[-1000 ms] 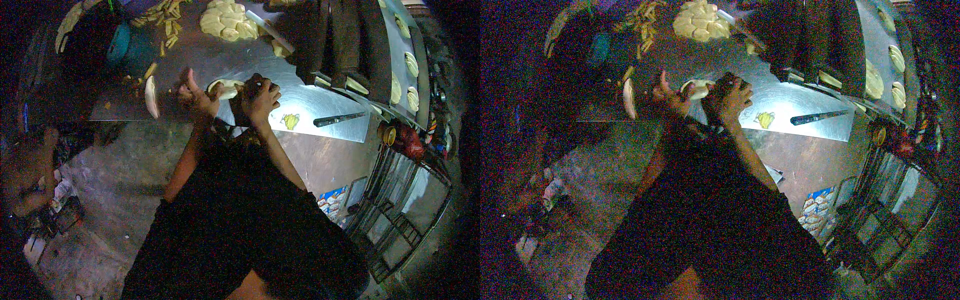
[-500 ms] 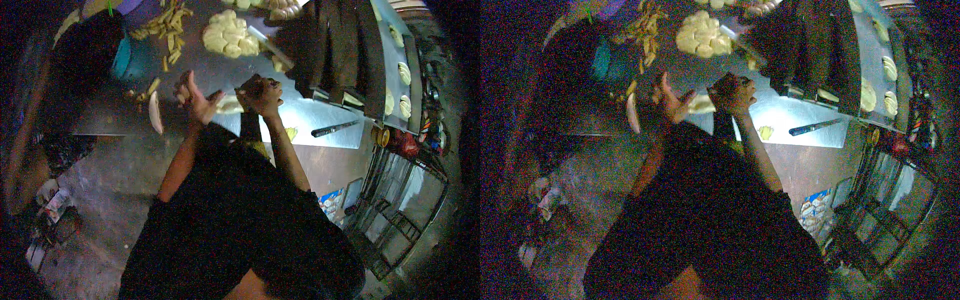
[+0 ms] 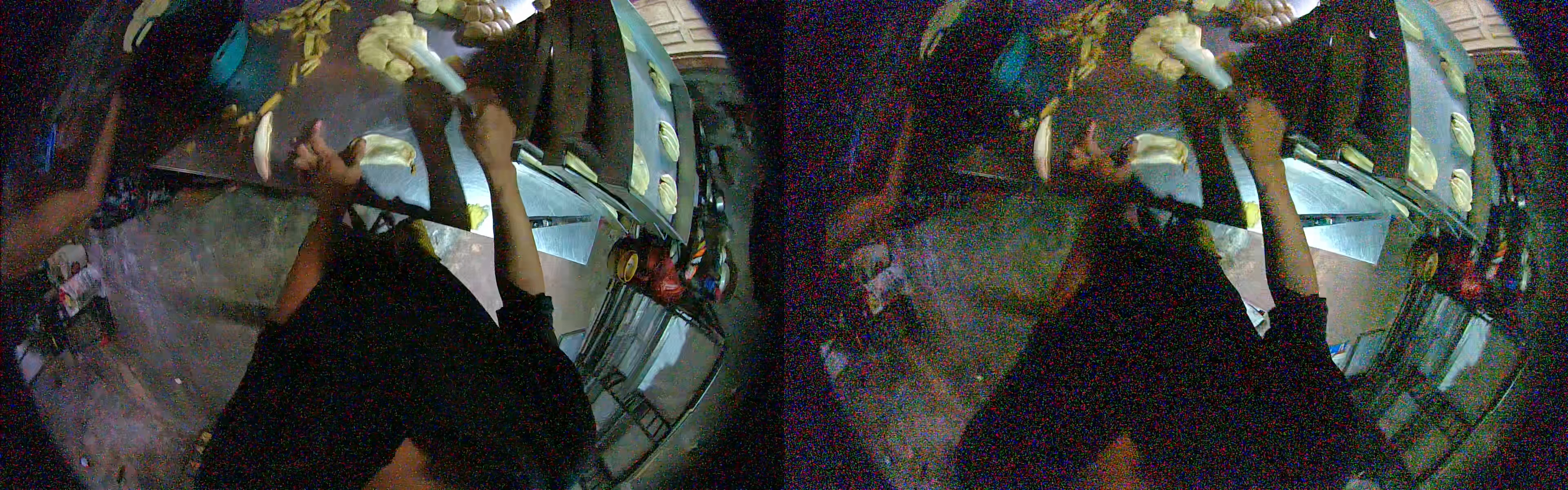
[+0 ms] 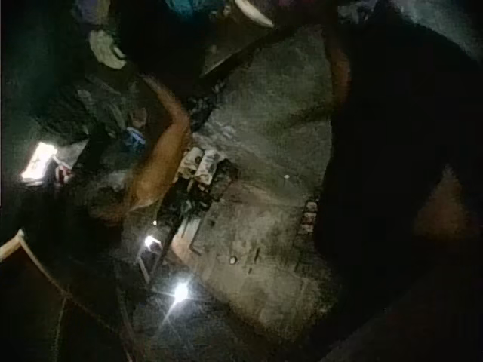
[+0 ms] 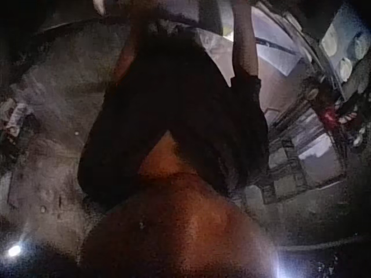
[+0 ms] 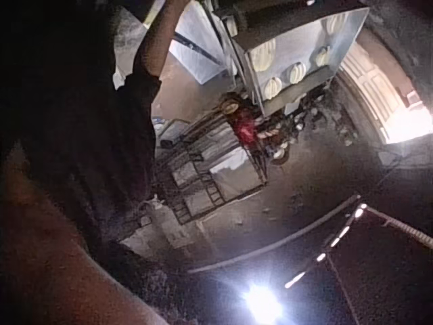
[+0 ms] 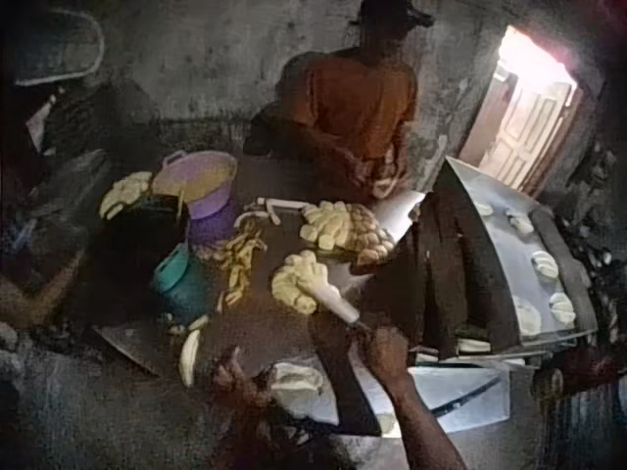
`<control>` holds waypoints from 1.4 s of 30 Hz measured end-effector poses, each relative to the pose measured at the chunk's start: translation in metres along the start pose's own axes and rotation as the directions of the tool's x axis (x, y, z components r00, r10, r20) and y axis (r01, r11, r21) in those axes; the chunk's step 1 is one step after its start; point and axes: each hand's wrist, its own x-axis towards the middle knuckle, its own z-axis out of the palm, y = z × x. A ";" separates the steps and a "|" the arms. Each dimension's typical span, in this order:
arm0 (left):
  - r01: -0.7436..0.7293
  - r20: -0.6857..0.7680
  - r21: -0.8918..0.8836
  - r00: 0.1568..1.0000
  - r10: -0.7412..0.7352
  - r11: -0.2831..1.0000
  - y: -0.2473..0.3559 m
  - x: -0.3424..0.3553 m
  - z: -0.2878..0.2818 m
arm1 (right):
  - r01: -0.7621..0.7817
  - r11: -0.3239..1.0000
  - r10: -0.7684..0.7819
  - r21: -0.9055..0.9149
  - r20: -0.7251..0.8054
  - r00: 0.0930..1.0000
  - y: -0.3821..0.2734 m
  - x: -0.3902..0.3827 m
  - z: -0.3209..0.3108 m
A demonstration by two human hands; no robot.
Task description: The person places pieces of chocolate into dough, rolls it out, and arranges the formed pastries onto a metal tray.
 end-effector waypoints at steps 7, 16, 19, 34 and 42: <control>-0.540 -0.029 -0.217 0.836 0.547 0.813 -0.024 0.036 -0.007 | 0.615 0.771 -0.635 0.165 0.114 0.764 -0.056 -0.036 0.039; -0.583 0.022 0.113 0.811 0.585 0.805 -0.010 0.101 0.037 | 0.309 0.920 -0.373 -0.241 -0.295 0.880 -0.065 0.052 0.101; -0.829 0.232 0.377 0.516 0.824 0.413 -0.019 0.135 0.044 | 0.185 0.972 -0.225 -0.145 -0.346 0.911 -0.076 0.078 0.104; -0.968 0.197 0.028 0.250 0.948 0.249 0.043 0.153 0.019 | -0.118 0.980 0.070 -0.162 -0.275 0.959 -0.041 -0.027 0.095; -0.926 0.007 -0.194 0.328 0.945 0.323 0.039 0.135 0.068 | -0.464 0.794 0.419 -0.393 -0.200 0.886 0.034 0.022 0.146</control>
